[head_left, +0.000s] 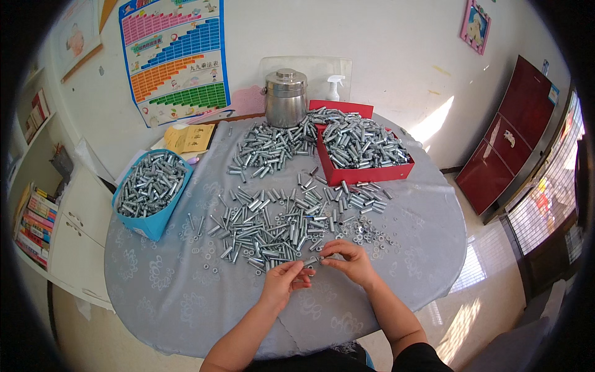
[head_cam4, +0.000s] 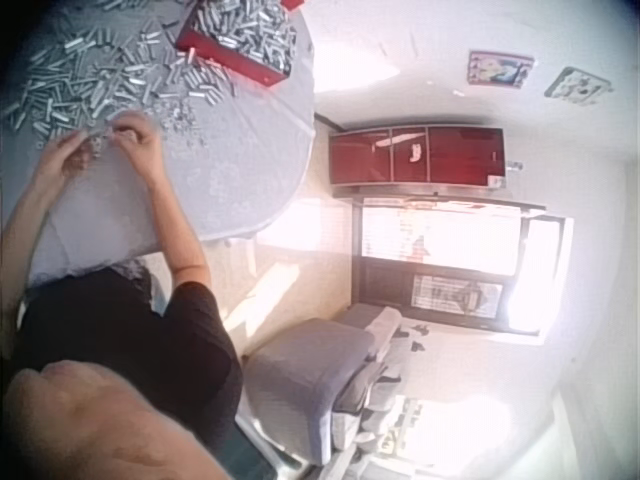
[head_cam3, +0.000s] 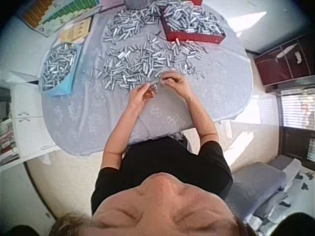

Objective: The person sits at a table and repeatedly picks up bolts and washers from a large pile. They thread the washers onto the bolts by hand and place the assembled fasteners into a red box. The process is continuous and repetitive throughout the clip.

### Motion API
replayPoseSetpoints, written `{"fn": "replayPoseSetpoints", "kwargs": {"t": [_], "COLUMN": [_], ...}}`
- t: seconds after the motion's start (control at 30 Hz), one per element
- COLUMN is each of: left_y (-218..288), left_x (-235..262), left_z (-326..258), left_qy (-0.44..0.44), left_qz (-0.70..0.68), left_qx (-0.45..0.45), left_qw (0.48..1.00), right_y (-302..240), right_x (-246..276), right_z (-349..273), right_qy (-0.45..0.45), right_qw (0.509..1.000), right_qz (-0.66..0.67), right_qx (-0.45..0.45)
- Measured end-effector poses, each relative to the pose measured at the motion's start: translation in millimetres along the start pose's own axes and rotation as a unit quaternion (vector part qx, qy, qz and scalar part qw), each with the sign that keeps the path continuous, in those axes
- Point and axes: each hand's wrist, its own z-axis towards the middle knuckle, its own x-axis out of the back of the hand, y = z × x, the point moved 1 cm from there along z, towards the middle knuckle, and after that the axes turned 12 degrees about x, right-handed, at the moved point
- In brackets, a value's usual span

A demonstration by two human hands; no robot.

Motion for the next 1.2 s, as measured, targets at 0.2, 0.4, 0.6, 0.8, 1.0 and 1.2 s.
{"fn": "replayPoseSetpoints", "kwargs": {"t": [0.2, 0.4, 0.6, 0.8, 1.0, 1.2], "left_y": [1.3, 1.2, 0.2, 1.1, 2.6, 6.4], "left_x": [-7.4, -11.1, -3.0, -3.8, -5.0, -2.9], "left_z": [-4.8, -6.6, -1.3, -2.1, -3.2, -2.3], "left_qy": [0.012, 0.015, 0.047, 0.048, 0.046, 0.056], "left_qz": [0.083, 0.088, 0.04, 0.041, 0.034, 0.018], "left_qx": [-0.051, -0.071, -0.085, -0.087, -0.099, -0.122], "left_qw": [0.995, 0.993, 0.995, 0.994, 0.993, 0.991], "right_y": [-2.6, 4.5, 2.0, -2.9, -5.2, -2.5], "right_x": [0.5, -7.1, -1.6, -3.7, -5.4, -6.5], "right_z": [-0.7, -3.1, -4.0, -3.3, -3.6, -2.8], "right_qy": [-0.033, 0.058, -0.011, -0.014, -0.026, -0.013], "right_qw": [0.985, 0.985, 0.987, 0.991, 0.989, 0.99], "right_qz": [-0.104, -0.071, -0.019, 0.008, 0.016, -0.007], "right_qx": [-0.132, -0.149, -0.158, -0.135, -0.148, -0.142]}}
